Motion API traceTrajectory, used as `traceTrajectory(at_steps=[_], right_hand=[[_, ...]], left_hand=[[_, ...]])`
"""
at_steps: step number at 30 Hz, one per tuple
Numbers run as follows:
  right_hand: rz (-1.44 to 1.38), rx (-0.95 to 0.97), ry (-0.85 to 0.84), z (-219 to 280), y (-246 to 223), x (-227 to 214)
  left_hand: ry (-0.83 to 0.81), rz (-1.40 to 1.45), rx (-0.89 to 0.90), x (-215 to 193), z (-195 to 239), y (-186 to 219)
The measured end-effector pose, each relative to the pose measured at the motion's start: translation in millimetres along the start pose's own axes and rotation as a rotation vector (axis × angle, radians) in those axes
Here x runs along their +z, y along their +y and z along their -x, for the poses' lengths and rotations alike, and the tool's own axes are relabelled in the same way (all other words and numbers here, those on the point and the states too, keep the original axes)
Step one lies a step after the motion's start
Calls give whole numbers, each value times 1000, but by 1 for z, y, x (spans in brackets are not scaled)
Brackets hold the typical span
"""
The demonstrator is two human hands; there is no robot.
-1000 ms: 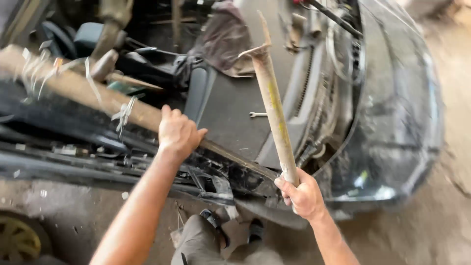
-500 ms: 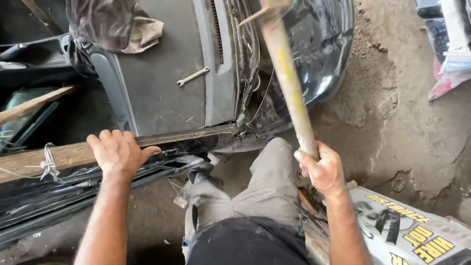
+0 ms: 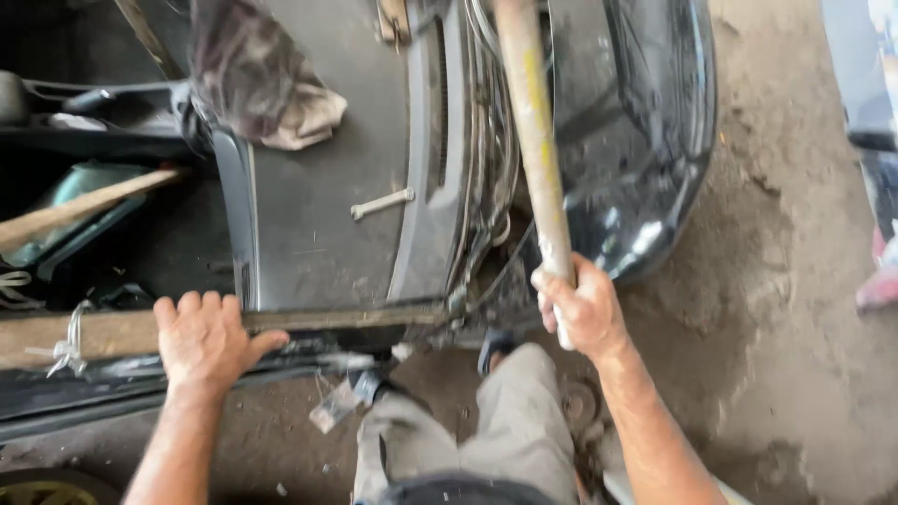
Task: The person uses a long metal bar as a lever to pry at the front frame of a damaged car, working near the windshield area. They repeatedly adjust the bar and apply force to the vehicle's structure while standing in a cluttered workshop.
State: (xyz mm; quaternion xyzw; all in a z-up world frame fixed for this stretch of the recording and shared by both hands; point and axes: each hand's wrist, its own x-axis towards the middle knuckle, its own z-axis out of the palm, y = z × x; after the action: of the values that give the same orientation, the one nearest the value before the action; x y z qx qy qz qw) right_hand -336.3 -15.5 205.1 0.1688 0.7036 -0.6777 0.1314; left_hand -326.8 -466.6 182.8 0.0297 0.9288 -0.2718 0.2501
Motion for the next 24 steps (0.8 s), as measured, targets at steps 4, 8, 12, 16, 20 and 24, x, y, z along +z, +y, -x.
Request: traceTrajectory(at_steps=[4,8,12,16,20,24], right_hand=[[80,111,-156,-50,-6,-25],[274,235,-225,-93,-8,-58],[627,264,-238,-102,10,-99],[703,387,-244,-81,6,-125],[691,592,-131,-55,16,-156],[598,676,-73,-57,27,-187]], left_hand=[[-82,7,-47,-12,-5,3],[-167,-14,-52,-15,-9,5],[-189,-52,-43,-9,-10,9],[-217,-36,-81,-23,-13,10],[-289,-27,-87,-23,-8,13],[-264,4,-128,-21,-7,17]])
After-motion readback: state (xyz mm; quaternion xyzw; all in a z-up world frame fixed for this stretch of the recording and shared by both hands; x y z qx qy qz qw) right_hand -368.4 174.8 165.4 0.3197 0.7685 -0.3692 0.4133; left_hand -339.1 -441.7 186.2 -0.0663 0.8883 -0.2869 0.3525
